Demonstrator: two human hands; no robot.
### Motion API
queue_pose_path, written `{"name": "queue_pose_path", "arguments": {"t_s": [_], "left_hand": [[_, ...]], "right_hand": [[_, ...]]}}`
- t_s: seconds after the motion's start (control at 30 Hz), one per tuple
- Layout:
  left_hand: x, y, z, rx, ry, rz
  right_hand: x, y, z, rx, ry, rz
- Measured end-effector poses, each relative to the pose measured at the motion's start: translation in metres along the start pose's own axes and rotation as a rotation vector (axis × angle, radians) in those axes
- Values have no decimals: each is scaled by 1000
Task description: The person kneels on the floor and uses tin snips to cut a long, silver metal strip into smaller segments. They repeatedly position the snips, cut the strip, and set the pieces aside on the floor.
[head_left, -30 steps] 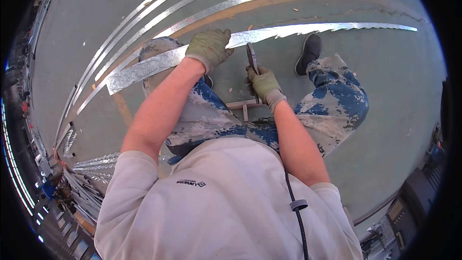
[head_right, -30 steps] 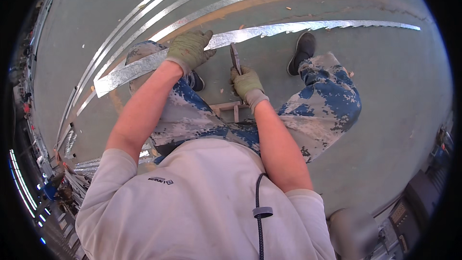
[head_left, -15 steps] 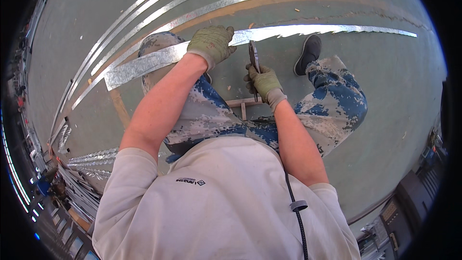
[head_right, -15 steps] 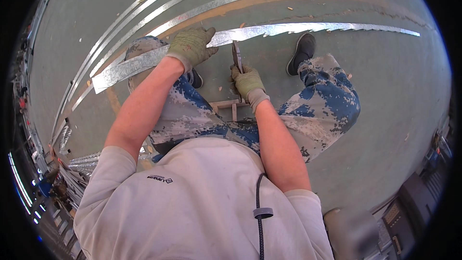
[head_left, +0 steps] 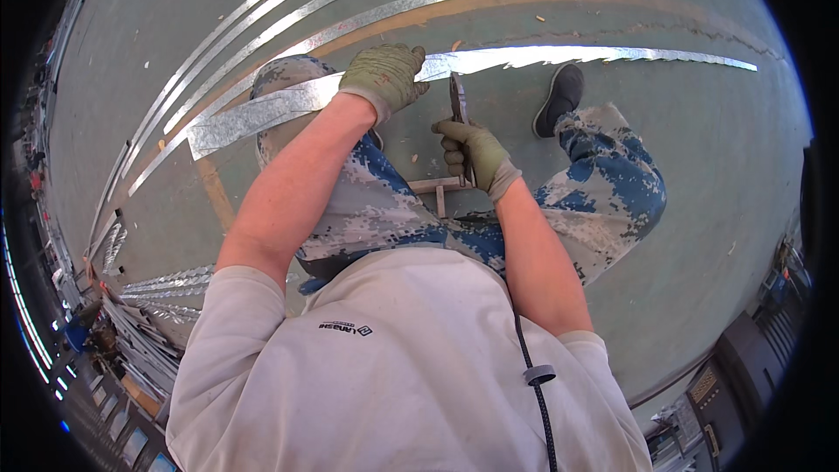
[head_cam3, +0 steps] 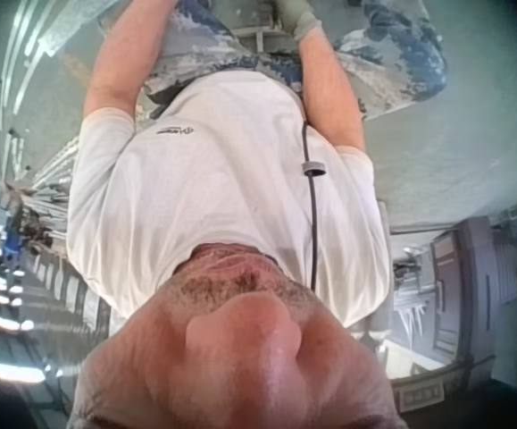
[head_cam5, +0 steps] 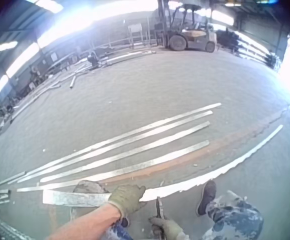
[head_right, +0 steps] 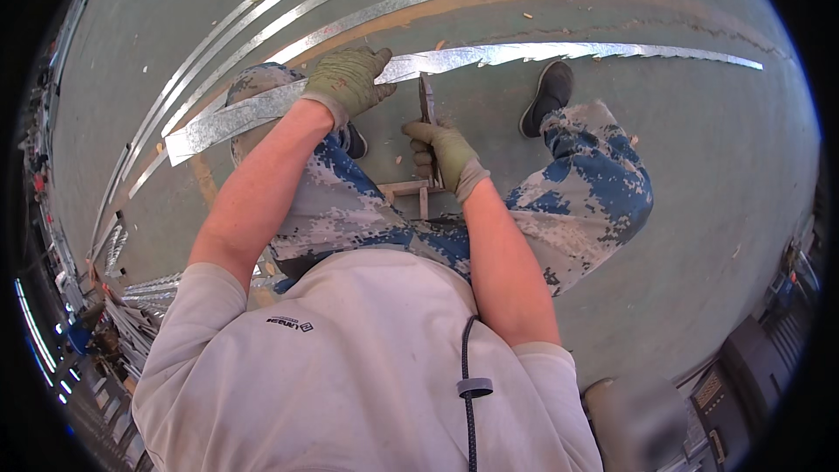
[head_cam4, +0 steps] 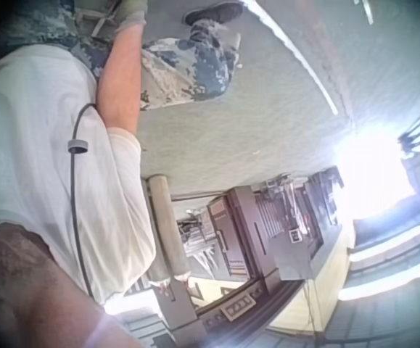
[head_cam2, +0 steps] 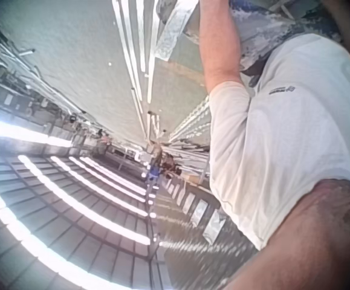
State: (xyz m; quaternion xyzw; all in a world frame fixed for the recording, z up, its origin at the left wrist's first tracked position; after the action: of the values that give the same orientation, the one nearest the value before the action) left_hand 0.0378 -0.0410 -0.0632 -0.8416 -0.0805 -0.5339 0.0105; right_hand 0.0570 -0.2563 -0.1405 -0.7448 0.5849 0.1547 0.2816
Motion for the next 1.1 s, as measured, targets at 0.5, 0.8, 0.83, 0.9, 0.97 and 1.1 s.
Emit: {"name": "queue_pose_path", "arguments": {"t_s": [0.5,0.8,0.83,0.9,0.97,1.1], "left_hand": [[-20,2,9,-24,47,44],[-18,2,6,-65,89,-13],[-18,2,6,-75,93,-8],[-20,1,7,-88,99,-5],[-24,2,12,-83,76,26],[-25,3,15,-115,129,32]], "right_hand": [[-22,1,-6,106,356,-336],[-8,9,29,369,846,-1163],[-10,8,25,363,874,-1227],[-17,4,11,343,926,-1361],[-26,-3,-7,336,952,-1473],[-36,-27,-38,281,978,-1720]]}}
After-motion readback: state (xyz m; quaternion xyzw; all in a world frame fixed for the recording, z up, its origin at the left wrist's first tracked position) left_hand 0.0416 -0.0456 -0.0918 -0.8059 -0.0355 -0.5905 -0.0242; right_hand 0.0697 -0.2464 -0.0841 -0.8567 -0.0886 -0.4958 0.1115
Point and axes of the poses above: each hand's wrist, its own z-axis towards the middle knuckle, its own x-axis out of the back of the hand, y = z × x, the point moved 1 cm from there along z, towards the middle knuckle, and after that the axes turned 3 degrees about z, right-handed, at the moved point
